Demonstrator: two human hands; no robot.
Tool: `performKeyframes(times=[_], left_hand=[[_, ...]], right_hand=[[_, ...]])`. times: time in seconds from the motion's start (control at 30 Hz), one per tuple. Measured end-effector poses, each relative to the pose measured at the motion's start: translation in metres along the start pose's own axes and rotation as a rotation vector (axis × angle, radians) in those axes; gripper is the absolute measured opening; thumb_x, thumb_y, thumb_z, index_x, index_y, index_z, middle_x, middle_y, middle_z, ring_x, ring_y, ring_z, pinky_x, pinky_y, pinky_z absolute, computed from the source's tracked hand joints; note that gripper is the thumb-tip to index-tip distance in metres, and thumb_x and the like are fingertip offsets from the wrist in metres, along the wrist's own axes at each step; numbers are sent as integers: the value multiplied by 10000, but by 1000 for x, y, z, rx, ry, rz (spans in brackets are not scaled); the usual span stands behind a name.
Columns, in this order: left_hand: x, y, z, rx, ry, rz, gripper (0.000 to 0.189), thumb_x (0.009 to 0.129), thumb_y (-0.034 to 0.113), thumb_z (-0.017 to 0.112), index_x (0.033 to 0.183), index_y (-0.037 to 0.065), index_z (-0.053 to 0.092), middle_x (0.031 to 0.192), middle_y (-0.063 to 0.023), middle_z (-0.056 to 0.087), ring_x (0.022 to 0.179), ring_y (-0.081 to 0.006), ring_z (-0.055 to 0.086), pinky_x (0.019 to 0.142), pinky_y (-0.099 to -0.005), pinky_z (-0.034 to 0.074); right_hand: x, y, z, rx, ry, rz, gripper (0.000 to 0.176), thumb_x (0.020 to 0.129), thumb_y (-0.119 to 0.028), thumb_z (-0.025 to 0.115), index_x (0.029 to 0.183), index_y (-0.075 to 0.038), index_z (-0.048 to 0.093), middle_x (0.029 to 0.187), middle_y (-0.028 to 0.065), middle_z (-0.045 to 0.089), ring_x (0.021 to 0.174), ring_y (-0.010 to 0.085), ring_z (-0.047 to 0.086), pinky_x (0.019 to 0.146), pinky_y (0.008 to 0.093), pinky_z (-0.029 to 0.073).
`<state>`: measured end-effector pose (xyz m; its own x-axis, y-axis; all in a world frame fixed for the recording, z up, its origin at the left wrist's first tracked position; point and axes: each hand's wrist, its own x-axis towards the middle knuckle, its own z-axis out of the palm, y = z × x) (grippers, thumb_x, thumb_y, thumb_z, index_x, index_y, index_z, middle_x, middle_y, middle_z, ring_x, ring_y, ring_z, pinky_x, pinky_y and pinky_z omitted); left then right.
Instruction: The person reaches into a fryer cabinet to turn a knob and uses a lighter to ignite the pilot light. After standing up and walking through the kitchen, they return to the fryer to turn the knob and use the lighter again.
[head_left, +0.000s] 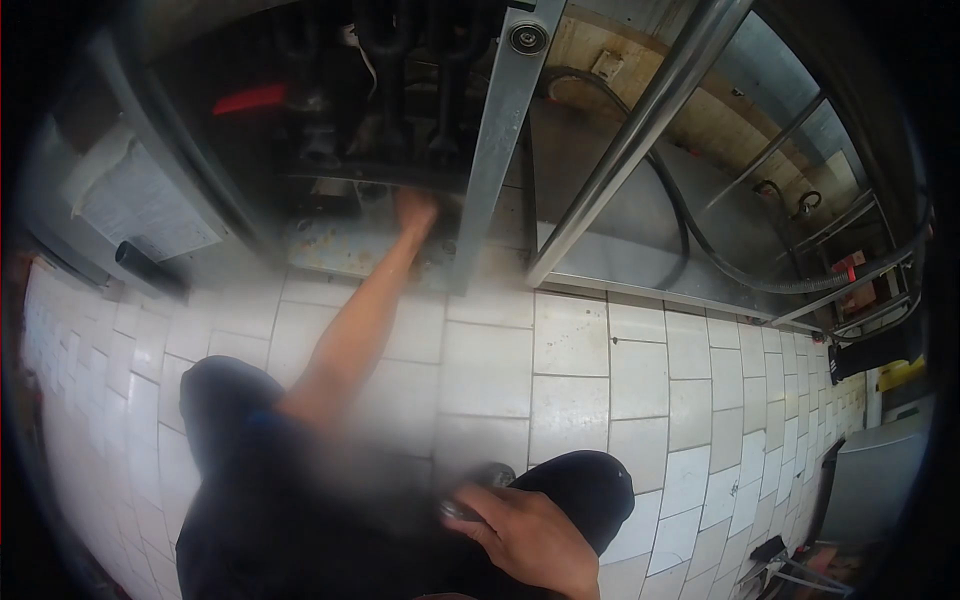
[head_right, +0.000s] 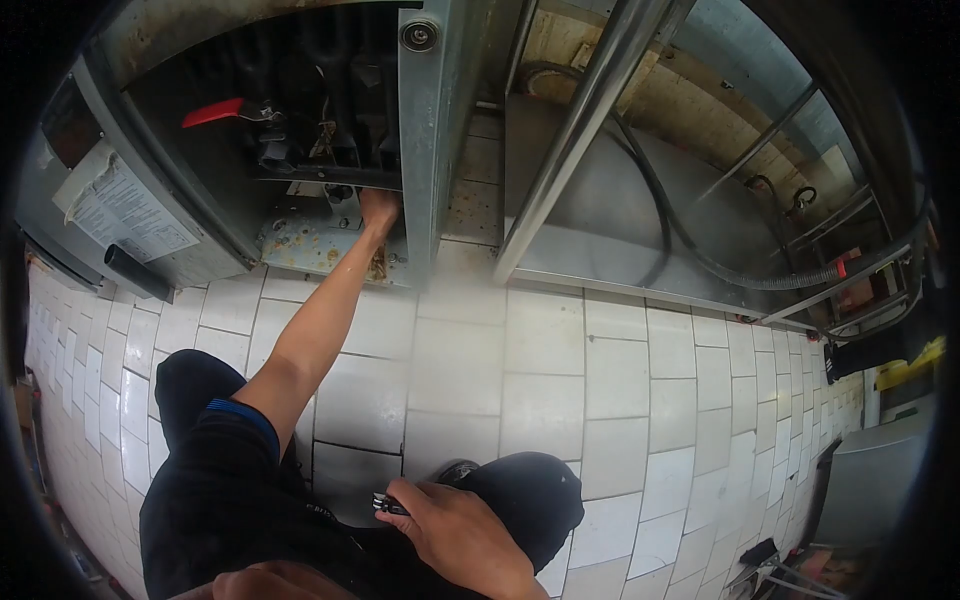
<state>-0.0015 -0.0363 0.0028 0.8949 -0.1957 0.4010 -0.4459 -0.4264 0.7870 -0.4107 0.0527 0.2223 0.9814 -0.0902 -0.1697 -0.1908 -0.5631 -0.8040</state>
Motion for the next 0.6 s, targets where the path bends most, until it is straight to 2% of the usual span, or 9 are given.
performKeyframes(times=[0.3, 0.4, 0.47, 0.6], left_hand=[[2, -3, 2, -34, 10, -14, 305, 772, 114, 474, 1033, -36, 529, 1029, -256, 538, 995, -388, 494, 869, -406, 379], [1, -2, 1, -137, -4, -55, 291, 807, 129, 446, 1032, -37, 529, 1042, -261, 529, 1012, -381, 484, 881, -407, 369], [5, -20, 15, -103, 104, 44, 404, 845, 320, 407, 1004, -27, 538, 964, -302, 545, 977, -434, 491, 794, -461, 403], [3, -17, 13, -104, 66, 50, 401, 849, 313, 399, 1015, -27, 531, 964, -304, 544, 978, -438, 487, 793, -458, 404]], right_hand=[[-3, 3, 2, 10, -4, -4, 224, 780, -175, 608, 919, -30, 507, 692, 167, 566, 595, 348, 552, 500, 367, 435], [-3, 6, 3, 16, -3, -4, 222, 782, -175, 606, 916, -29, 506, 689, 168, 565, 594, 349, 551, 499, 367, 435], [-5, 8, 5, 16, -3, -4, 221, 783, -176, 605, 915, -29, 506, 687, 168, 564, 593, 349, 551, 499, 367, 434], [-7, 3, 2, 11, 6, -16, 226, 785, -178, 596, 917, -14, 513, 721, 175, 569, 632, 353, 551, 532, 374, 437]])
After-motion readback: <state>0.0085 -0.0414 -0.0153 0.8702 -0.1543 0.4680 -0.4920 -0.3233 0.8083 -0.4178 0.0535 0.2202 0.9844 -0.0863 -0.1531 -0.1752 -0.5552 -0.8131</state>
